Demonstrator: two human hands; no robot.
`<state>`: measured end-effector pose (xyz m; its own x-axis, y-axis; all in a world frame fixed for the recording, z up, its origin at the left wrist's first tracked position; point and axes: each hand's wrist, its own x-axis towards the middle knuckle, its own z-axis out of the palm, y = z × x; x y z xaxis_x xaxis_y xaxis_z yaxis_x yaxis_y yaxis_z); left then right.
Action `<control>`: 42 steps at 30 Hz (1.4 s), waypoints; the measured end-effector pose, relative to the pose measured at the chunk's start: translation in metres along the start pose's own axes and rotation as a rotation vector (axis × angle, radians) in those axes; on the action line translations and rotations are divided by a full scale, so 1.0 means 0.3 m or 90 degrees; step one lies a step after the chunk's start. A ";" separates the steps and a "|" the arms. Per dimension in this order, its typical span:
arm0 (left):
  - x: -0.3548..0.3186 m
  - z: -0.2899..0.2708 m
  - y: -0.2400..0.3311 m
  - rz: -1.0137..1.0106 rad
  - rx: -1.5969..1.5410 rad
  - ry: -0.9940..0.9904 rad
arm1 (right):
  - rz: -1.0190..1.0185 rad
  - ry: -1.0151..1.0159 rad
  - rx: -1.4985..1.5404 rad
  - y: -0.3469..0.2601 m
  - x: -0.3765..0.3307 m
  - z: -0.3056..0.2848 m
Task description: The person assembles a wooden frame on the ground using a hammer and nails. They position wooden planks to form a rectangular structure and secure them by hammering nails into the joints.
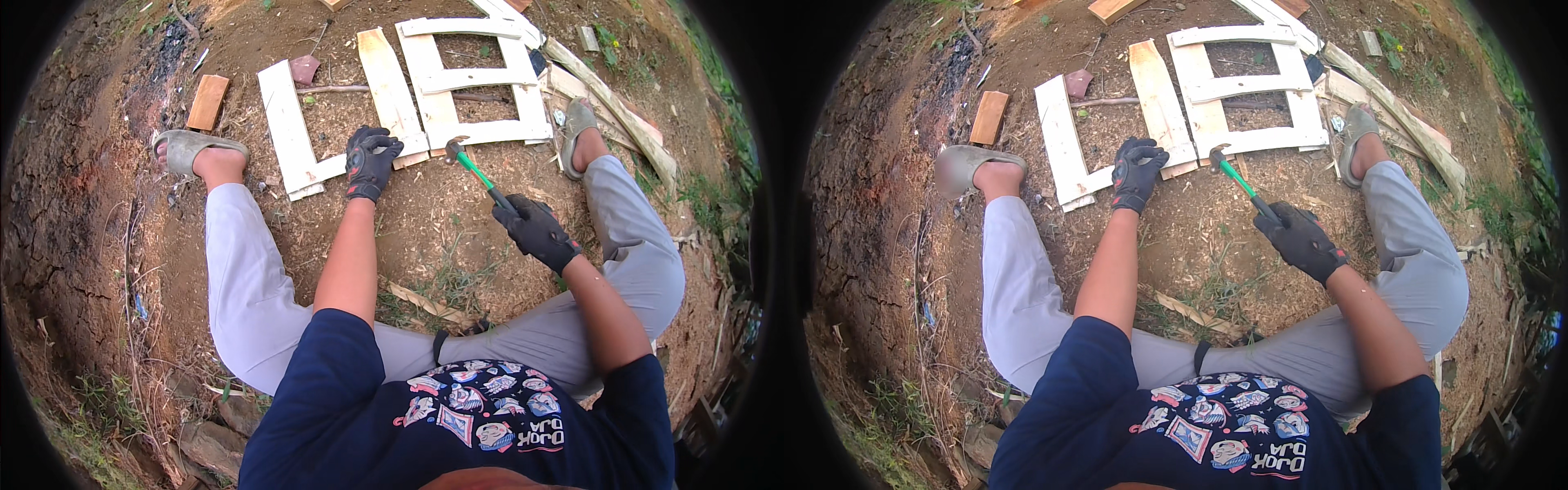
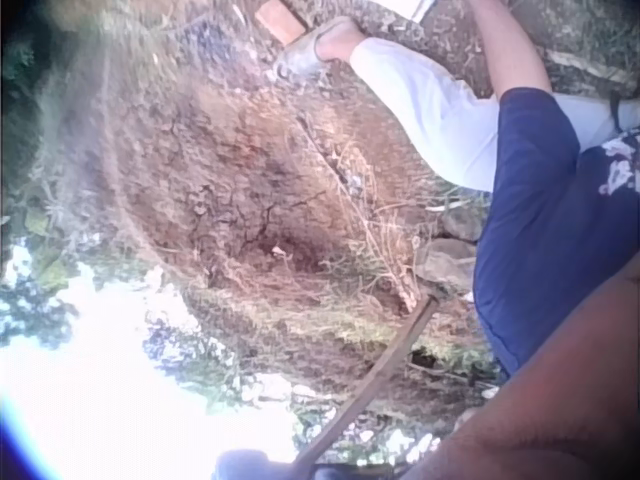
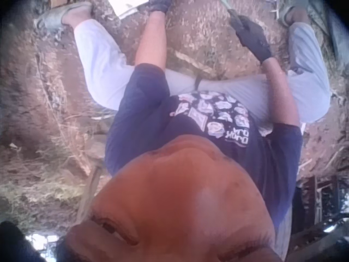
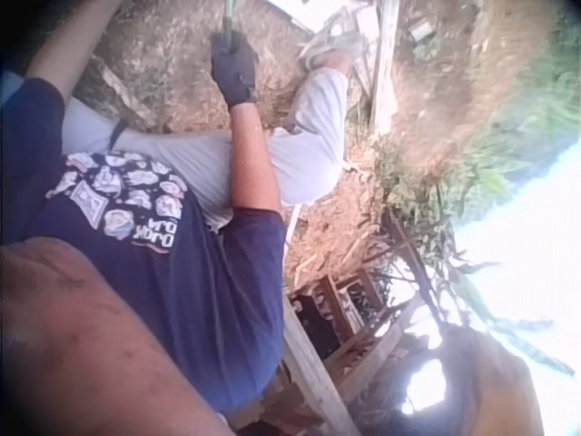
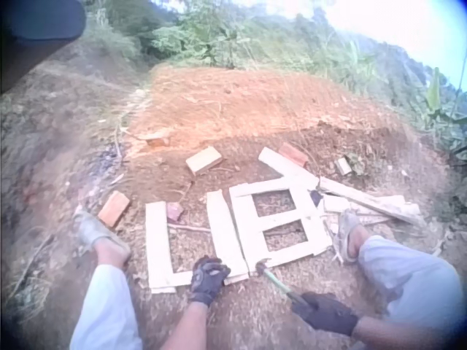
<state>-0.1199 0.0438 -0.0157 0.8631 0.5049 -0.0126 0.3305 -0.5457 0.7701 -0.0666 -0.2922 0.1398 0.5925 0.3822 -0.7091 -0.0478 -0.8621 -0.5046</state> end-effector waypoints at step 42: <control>-0.031 0.011 -0.011 0.016 0.113 0.036 | -0.289 0.283 -0.162 -0.137 0.191 0.365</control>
<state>-0.1278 0.0388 -0.0203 0.8505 0.5241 0.0455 0.3754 -0.6652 0.6454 -0.1187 -0.1984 0.0661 0.7854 0.5985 -0.1577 0.4419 -0.7207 -0.5342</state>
